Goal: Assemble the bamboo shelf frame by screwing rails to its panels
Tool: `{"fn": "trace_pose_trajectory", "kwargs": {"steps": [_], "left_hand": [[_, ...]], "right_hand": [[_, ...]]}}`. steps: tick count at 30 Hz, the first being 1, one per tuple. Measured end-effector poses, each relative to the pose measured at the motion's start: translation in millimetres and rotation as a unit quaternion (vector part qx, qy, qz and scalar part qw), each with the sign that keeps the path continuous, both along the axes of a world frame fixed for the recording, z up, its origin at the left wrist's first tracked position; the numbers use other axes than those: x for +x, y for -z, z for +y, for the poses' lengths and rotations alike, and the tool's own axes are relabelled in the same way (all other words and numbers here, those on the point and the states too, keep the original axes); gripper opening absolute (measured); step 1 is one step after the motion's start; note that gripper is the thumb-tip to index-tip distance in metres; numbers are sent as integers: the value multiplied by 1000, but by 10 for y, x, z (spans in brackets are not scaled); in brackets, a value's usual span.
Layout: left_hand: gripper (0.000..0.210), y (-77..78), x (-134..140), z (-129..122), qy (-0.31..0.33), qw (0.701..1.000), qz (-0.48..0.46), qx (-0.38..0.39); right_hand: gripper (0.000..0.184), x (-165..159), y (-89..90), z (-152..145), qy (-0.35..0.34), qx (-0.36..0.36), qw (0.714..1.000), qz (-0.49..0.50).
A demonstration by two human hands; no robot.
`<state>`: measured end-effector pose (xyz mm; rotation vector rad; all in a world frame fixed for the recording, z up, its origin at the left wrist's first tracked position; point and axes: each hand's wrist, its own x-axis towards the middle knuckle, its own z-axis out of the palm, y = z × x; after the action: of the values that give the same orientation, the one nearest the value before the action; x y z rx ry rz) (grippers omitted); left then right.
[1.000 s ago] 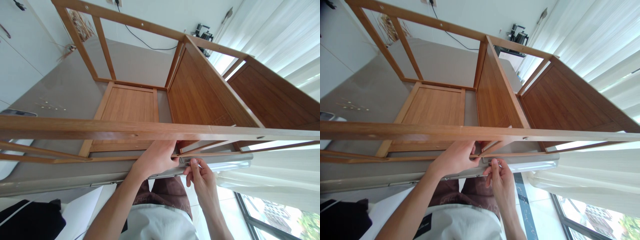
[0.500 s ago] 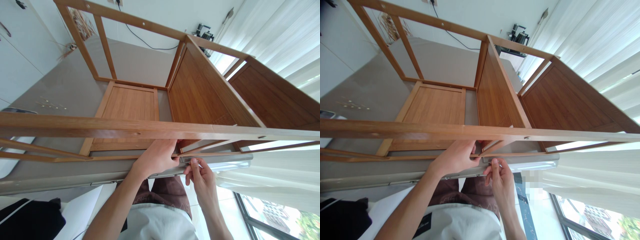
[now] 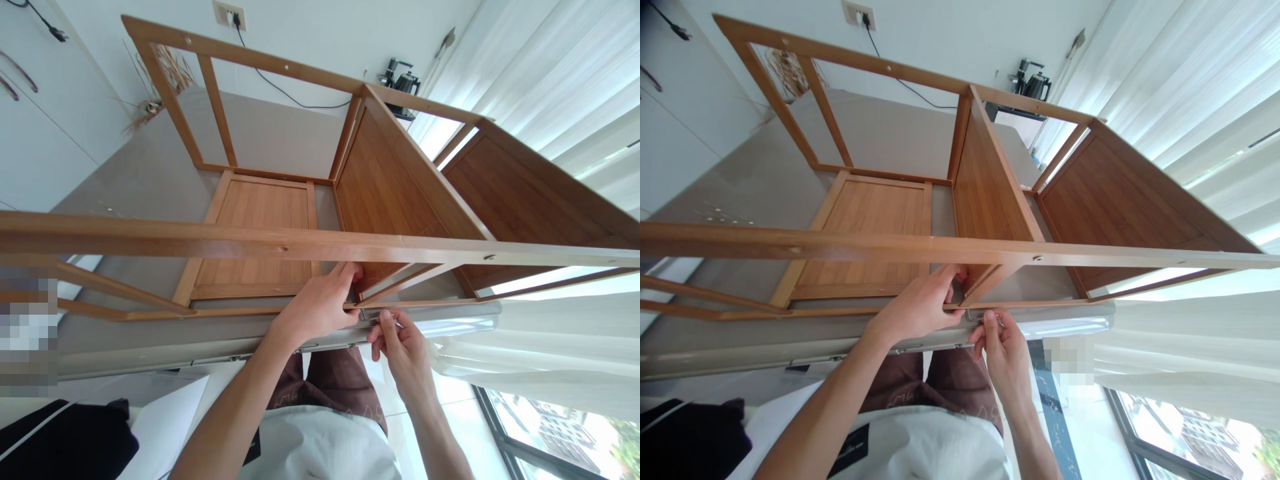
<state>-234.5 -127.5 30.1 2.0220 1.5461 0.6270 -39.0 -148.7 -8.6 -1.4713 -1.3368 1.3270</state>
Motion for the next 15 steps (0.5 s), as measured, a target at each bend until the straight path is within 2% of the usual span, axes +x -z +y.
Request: {"fn": "trace_pose_trajectory", "kwargs": {"steps": [7,15], "left_hand": [[44,-4,18,-5,-3,1000,-9,18],[44,-22,27,4,-11,1000,-8,-9]], "right_hand": [[42,5,33,-33,0,35,999,-5],[40,-29,14,-58,0,28,1000,13]]}}
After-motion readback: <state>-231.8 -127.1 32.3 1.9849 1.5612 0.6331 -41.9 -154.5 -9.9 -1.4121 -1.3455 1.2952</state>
